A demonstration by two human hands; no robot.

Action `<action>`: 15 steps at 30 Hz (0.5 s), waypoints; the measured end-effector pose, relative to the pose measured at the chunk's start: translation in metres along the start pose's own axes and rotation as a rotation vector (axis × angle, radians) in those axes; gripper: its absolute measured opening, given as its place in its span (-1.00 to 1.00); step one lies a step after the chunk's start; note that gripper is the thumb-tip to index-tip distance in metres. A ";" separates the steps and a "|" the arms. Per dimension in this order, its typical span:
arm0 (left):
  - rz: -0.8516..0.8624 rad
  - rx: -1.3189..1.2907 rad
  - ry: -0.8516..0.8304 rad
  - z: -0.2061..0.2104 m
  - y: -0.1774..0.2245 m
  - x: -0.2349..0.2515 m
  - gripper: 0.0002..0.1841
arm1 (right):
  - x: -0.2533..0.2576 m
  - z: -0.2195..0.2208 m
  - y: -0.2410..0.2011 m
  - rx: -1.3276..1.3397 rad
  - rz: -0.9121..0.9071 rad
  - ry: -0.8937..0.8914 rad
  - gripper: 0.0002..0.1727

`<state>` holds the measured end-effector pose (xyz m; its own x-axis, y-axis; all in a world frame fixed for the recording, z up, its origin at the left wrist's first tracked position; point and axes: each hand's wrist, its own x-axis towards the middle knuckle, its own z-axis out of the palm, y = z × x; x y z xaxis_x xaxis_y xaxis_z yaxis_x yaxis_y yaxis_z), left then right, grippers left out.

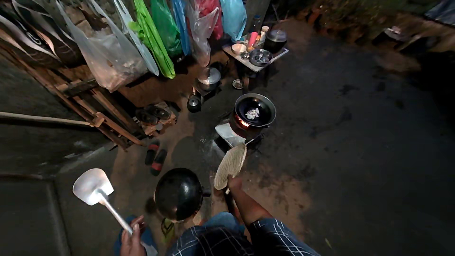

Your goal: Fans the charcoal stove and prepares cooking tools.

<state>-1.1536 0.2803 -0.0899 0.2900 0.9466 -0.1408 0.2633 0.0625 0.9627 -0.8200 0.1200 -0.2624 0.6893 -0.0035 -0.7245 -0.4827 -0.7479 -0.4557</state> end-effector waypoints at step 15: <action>0.000 0.014 0.008 -0.005 0.002 -0.003 -0.60 | -0.005 0.000 -0.006 0.018 -0.003 0.000 -0.37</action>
<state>-1.1584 0.2792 -0.0866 0.2826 0.9491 -0.1389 0.2762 0.0582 0.9593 -0.8202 0.1244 -0.2560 0.6910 -0.0012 -0.7229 -0.4899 -0.7361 -0.4670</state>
